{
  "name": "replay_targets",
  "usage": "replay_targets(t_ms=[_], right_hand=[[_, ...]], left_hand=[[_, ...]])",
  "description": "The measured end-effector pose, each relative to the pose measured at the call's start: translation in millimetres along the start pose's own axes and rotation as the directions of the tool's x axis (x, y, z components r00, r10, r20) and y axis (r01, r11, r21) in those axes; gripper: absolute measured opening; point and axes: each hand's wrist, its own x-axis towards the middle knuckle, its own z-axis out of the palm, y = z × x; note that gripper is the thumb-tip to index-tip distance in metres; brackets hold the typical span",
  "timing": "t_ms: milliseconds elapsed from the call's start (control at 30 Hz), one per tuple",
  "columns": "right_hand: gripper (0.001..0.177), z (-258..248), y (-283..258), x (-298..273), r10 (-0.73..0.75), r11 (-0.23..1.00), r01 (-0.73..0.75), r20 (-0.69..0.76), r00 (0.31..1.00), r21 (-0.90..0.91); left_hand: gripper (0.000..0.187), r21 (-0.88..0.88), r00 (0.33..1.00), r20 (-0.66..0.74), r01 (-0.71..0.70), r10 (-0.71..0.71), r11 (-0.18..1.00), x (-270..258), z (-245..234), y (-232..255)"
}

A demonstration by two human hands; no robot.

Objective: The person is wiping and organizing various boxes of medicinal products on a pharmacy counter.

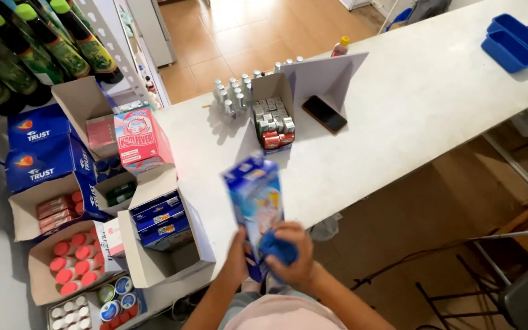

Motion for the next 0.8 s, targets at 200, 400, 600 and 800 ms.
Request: replay_targets(t_ms=[200, 400, 600, 800], right_hand=[[0.043, -55, 6, 40, 0.068, 0.978, -0.118, -0.271, 0.960, -0.173], [0.047, -18, -29, 13, -0.076, 0.983, 0.064, -0.063, 0.995, -0.173], [0.047, -41, 17, -16, 0.062, 0.944, -0.116, -0.180, 0.982, -0.308], [0.040, -112, -37, 31, 0.235, 0.923, -0.323, -0.357, 0.904, -0.210]], left_hand=[[0.086, 0.516, 0.971, 0.175, 0.050, -0.163, 0.855, -14, 69, -3], [0.090, 0.336, 0.982, 0.137, 0.074, -0.127, 0.939, 8, 62, -11], [0.097, 0.381, 0.986, 0.168, -0.054, -0.011, 0.923, 33, 4, -30], [0.121, 0.866, 0.926, 0.369, -0.310, -0.084, 0.392, -14, 142, 10]])
